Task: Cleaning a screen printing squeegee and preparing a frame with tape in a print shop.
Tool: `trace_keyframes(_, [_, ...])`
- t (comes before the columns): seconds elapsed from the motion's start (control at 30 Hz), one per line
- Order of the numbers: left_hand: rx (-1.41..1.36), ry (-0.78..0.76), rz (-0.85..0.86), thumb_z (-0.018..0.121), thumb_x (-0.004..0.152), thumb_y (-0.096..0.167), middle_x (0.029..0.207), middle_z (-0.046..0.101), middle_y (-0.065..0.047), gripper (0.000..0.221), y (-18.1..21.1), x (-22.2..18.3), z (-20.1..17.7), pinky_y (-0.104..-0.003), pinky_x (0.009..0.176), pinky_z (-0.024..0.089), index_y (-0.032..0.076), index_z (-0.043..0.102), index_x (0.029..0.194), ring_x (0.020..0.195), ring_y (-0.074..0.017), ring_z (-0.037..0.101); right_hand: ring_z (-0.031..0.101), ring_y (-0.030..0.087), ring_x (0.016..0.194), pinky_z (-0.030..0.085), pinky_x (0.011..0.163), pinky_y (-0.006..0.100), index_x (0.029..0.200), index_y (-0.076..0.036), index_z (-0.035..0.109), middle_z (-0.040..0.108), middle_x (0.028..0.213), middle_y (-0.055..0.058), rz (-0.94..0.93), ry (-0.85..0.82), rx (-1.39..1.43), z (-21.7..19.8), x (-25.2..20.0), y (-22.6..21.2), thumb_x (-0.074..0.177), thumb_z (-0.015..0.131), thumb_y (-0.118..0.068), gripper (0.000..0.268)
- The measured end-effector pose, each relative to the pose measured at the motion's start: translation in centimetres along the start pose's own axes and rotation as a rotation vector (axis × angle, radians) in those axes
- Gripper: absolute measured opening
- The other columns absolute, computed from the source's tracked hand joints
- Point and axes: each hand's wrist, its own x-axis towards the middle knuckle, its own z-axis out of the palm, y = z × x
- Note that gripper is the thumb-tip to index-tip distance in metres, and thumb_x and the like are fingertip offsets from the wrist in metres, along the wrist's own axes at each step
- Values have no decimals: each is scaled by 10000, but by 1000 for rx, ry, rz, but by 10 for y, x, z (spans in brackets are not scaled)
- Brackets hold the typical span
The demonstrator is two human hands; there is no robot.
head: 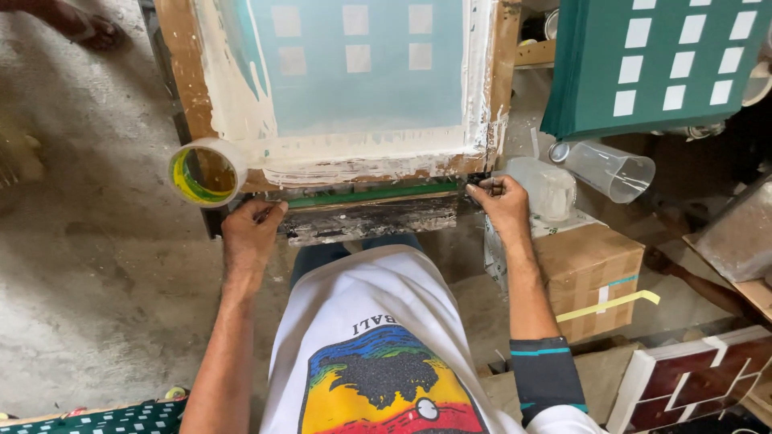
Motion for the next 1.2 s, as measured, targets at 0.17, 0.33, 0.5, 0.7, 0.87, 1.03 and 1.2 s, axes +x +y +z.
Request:
trace_keyframes(0.17, [-20,15,42,778,927,246,868,772,-60,236,-15,5,4,-267,673,524,25,779,1009,743,-108,670,585,59,662,479,553,214,966,-28,716,682,804,8,8,-8,-15,0,0,-2,819,884,-162,260])
trace_keyframes(0.33, [61,31,-28,796,932,255,769,734,-87,249,-7,3,4,-300,601,479,16,786,996,662,-141,609,599,78,689,491,591,233,965,-28,715,704,827,24,2,-19,-45,0,2,-5,820,885,-171,265])
trace_keyframes(0.5, [30,44,11,796,922,249,779,740,-72,244,-10,2,5,-290,608,489,18,784,1000,667,-124,614,637,89,743,527,653,244,966,-34,718,726,857,23,-28,-21,-114,0,2,-7,815,882,-179,266])
trace_keyframes(0.7, [13,53,56,792,915,232,823,768,-82,243,-7,1,5,-286,636,509,13,781,1018,688,-121,647,635,102,753,525,676,257,956,-19,716,723,851,31,-97,3,-162,-1,0,-2,824,896,-192,283])
trace_keyframes(0.87, [-8,63,56,790,909,229,862,782,-78,239,-9,2,5,-290,651,531,12,774,1008,714,-119,682,620,97,737,518,658,249,974,-6,707,713,849,39,-135,17,-159,-2,5,8,825,913,-190,313])
trace_keyframes(1.03, [-32,77,109,797,895,208,814,772,-94,237,-13,3,7,-307,631,522,-8,768,989,680,-142,666,615,80,745,515,636,230,1022,1,698,705,871,41,-120,15,-105,-9,5,1,832,915,-174,338])
trace_keyframes(1.2, [30,86,95,807,893,233,774,753,-116,256,-6,1,4,-318,610,509,-16,767,939,652,-171,658,625,75,757,514,641,222,1053,-3,704,713,886,35,-116,-10,-109,-15,0,-17,843,904,-168,333])
